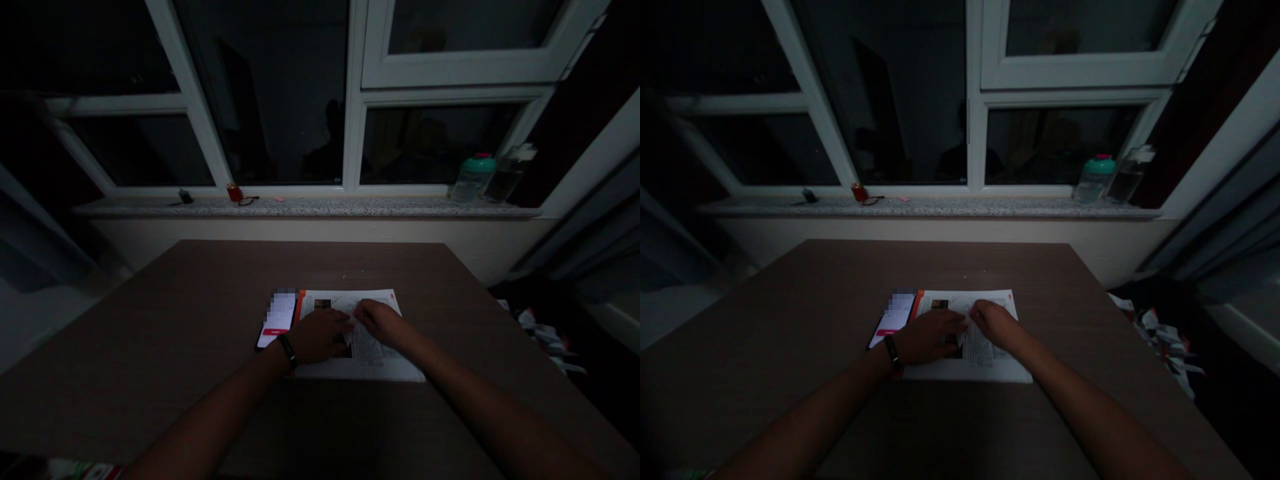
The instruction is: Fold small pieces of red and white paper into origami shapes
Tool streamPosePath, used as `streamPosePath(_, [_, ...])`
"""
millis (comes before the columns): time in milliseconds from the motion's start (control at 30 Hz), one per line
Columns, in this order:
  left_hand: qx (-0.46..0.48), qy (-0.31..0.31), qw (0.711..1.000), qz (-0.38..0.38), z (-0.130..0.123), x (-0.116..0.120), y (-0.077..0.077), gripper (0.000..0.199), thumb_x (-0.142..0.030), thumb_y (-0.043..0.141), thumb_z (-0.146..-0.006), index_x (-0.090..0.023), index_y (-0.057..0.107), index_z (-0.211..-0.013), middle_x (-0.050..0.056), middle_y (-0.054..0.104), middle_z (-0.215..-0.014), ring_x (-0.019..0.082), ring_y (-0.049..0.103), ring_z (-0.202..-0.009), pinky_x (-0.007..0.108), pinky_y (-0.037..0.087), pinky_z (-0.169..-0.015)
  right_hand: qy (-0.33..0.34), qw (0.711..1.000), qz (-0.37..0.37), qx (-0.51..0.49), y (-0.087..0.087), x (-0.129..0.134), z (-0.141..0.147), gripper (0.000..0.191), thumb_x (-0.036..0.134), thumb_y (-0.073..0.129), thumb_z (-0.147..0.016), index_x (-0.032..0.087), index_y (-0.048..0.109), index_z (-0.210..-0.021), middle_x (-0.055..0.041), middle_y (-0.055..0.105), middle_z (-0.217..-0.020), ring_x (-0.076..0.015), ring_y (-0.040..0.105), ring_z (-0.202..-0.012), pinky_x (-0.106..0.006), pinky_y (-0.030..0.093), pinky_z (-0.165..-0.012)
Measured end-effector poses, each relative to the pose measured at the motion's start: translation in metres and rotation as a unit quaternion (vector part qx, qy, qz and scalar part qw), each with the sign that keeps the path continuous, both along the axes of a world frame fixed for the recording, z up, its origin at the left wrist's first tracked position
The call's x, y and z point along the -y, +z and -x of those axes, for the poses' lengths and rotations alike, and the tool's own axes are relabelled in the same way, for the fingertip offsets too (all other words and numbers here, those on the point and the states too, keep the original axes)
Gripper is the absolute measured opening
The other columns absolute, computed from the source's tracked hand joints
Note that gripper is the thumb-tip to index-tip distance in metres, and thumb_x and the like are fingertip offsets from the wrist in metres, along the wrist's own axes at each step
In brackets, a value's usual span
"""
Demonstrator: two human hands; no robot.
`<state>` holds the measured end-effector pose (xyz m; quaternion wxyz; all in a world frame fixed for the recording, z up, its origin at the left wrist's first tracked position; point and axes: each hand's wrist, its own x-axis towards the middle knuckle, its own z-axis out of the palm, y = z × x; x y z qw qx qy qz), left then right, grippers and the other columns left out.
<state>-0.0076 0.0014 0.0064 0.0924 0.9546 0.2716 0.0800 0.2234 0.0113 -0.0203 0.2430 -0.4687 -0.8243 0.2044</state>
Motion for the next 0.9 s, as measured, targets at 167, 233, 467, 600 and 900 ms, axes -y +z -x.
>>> streamPosePath(167, [0.005,0.004,1.0,0.012,0.001,0.0,-0.001,0.047,-0.032,0.068,-0.086,-0.023,0.057,-0.131,0.01,0.055,-0.139,0.029,0.054,-0.124,0.045,0.042,-0.104,-0.03,0.999,-0.019,0.016,-0.006,-0.009,-0.004,0.014,0.021,0.048,-0.094,0.017,0.061,-0.091,-0.0087,0.068,-0.088,-0.0199,0.062,-0.082,-0.029,0.044,-0.075])
streamPosePath(233, [0.006,0.007,1.0,0.015,0.001,0.002,0.002,0.047,-0.032,0.068,-0.086,-0.023,0.057,-0.131,0.01,0.055,-0.139,0.029,0.053,-0.125,0.045,0.042,-0.105,-0.043,0.999,-0.022,0.02,-0.008,-0.011,-0.005,0.015,0.021,0.046,-0.095,0.016,0.06,-0.09,-0.0093,0.068,-0.088,-0.0202,0.062,-0.083,-0.029,0.044,-0.075])
streamPosePath(467, [0.0,0.012,1.0,0.018,-0.002,0.003,0.006,0.045,-0.031,0.068,-0.086,-0.021,0.058,-0.129,0.01,0.058,-0.135,0.028,0.055,-0.121,0.043,0.044,-0.102,-0.077,0.996,-0.031,0.033,-0.01,-0.012,-0.004,0.02,0.025,0.042,-0.097,0.017,0.059,-0.089,-0.0085,0.066,-0.084,-0.0189,0.061,-0.076,-0.028,0.042,-0.071])
streamPosePath(600, [0.011,0.009,1.0,0.007,-0.003,0.003,0.001,0.045,-0.032,0.066,-0.089,-0.021,0.055,-0.131,0.009,0.058,-0.133,0.027,0.054,-0.12,0.042,0.043,-0.102,-0.108,0.992,-0.032,0.051,-0.011,-0.012,-0.007,0.021,0.025,0.041,-0.097,0.017,0.058,-0.088,-0.01,0.067,-0.085,-0.0196,0.061,-0.076,-0.029,0.041,-0.071])
streamPosePath(900, [-0.012,0.016,0.999,-0.025,-0.007,0.005,-0.002,0.05,-0.039,0.066,-0.089,-0.023,0.048,-0.134,0.008,0.055,-0.129,0.027,0.049,-0.118,0.04,0.041,-0.097,-0.053,0.997,-0.028,-0.048,-0.009,-0.004,-0.017,0.014,0.019,0.048,-0.09,0.018,0.059,-0.099,-0.0068,0.067,-0.093,-0.0185,0.062,-0.082,-0.029,0.045,-0.075])
